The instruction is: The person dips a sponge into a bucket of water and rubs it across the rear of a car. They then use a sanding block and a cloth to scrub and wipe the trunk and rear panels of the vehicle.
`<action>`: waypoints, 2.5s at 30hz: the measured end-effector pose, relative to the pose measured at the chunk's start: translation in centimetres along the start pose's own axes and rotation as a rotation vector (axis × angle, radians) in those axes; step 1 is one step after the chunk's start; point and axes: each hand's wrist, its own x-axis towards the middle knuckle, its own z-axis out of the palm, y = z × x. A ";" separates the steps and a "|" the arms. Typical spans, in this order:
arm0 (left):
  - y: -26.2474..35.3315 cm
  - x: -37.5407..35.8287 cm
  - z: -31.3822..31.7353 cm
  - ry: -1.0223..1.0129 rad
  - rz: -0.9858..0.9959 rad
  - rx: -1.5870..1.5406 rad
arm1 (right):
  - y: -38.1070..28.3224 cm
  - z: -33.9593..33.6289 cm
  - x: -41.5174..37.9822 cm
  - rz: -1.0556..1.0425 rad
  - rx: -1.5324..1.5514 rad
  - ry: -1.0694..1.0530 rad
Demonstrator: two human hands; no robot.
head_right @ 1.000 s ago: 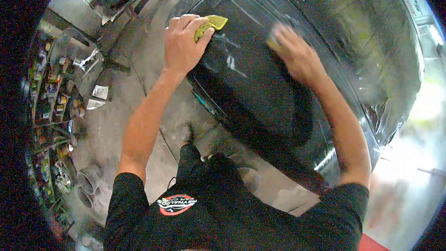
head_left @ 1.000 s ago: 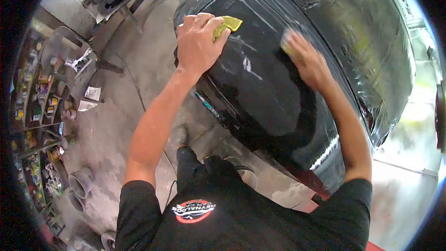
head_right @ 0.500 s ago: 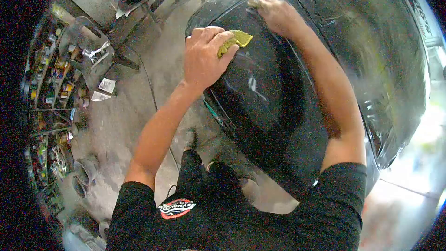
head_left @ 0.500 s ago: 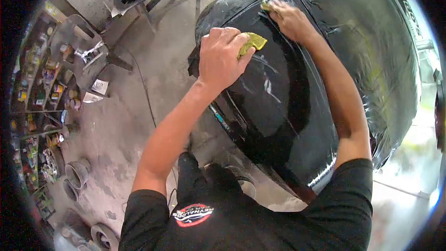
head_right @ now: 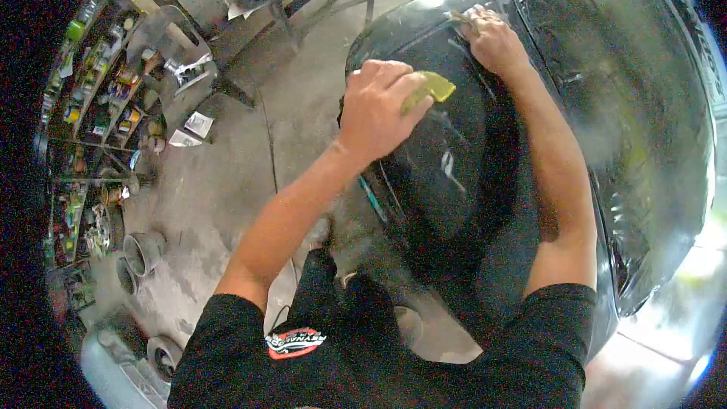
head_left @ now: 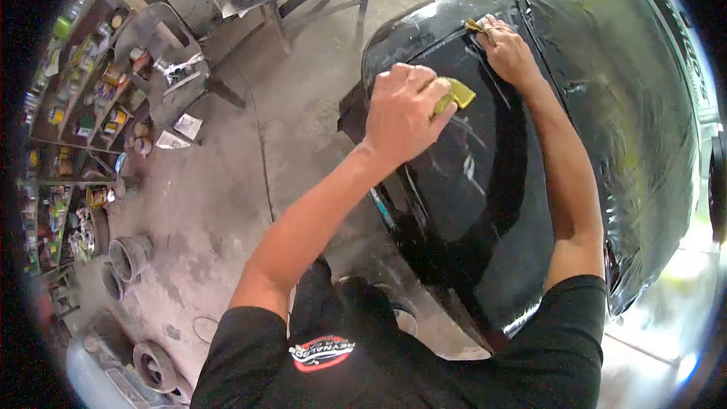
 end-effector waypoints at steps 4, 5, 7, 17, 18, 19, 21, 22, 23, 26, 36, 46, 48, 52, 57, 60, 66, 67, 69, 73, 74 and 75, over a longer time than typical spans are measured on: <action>0.2 -0.2 -0.2 -0.011 -0.017 0.001 | -2.1 -5.5 -14.9 -0.071 -0.031 0.021; 0.2 -0.1 -0.4 -0.020 -0.020 -0.006 | -3.4 -7.4 -20.3 0.148 0.103 -0.024; 0.2 0.1 -0.3 -0.039 -0.038 -0.016 | -1.7 -8.4 -32.2 0.269 0.135 -0.030; 0.0 0.1 -0.4 0.002 -0.016 -0.036 | -0.1 -3.4 -8.1 0.003 -0.035 -0.036; 0.1 0.0 -0.5 -0.001 -0.015 -0.025 | -0.1 -2.4 -4.8 -0.033 -0.091 -0.044; -0.1 -0.1 -0.4 0.004 -0.014 -0.022 | -0.4 -2.5 -3.1 -0.011 -0.067 -0.054; -0.1 -0.2 -0.2 0.004 -0.002 -0.027 | -1.6 -3.3 -4.9 0.097 0.047 -0.054; 0.1 -0.1 -0.3 -0.012 -0.004 -0.028 | -2.1 -4.2 -8.3 0.038 0.064 -0.026; 0.1 -0.1 -0.4 -0.018 -0.011 -0.028 | -2.6 -5.2 -12.7 -0.030 0.075 0.001; 0.2 -0.2 -0.3 -0.036 -0.042 -0.024 | -3.4 -8.7 -29.5 -0.003 0.201 -0.056; -0.3 -0.2 0.3 0.010 -0.046 -0.013 | -4.8 -6.8 -18.2 -0.096 0.175 -0.071; 0.3 -0.5 0.2 0.013 -0.083 -0.016 | -6.6 -9.5 -31.4 -0.027 0.260 -0.062; 0.3 -0.4 0.4 0.040 -0.103 -0.042 | -5.9 -10.7 -39.4 0.029 0.261 -0.107; 0.1 -0.3 0.4 0.081 -0.129 -0.097 | -6.9 -10.6 -33.8 0.071 0.193 -0.171; 0.0 -0.2 0.3 0.089 -0.102 -0.097 | -6.5 -5.0 -12.5 -0.220 0.129 0.029; 0.1 -0.8 0.4 0.078 -0.098 -0.075 | -6.9 -2.9 -5.4 -0.159 0.158 -0.047; -0.1 -0.8 0.7 0.097 -0.062 -0.060 | -8.2 -9.2 -25.0 -0.082 0.161 -0.094; 0.0 -0.8 0.7 0.095 -0.079 -0.066 | -7.8 -10.5 -30.7 -0.022 0.187 -0.136; 0.4 -0.6 0.5 0.075 -0.102 -0.074 | -7.4 -11.2 -36.4 0.057 0.210 -0.176; 0.0 -0.4 0.6 0.074 -0.094 -0.074 | -7.2 -9.7 -29.8 0.061 0.220 -0.126; 0.0 -0.4 0.5 0.075 -0.093 -0.069 | -6.9 -8.9 -25.3 -0.003 0.206 -0.114; 0.0 -0.4 0.4 0.083 -0.092 -0.070 | -6.5 -7.5 -20.5 -0.071 0.190 -0.094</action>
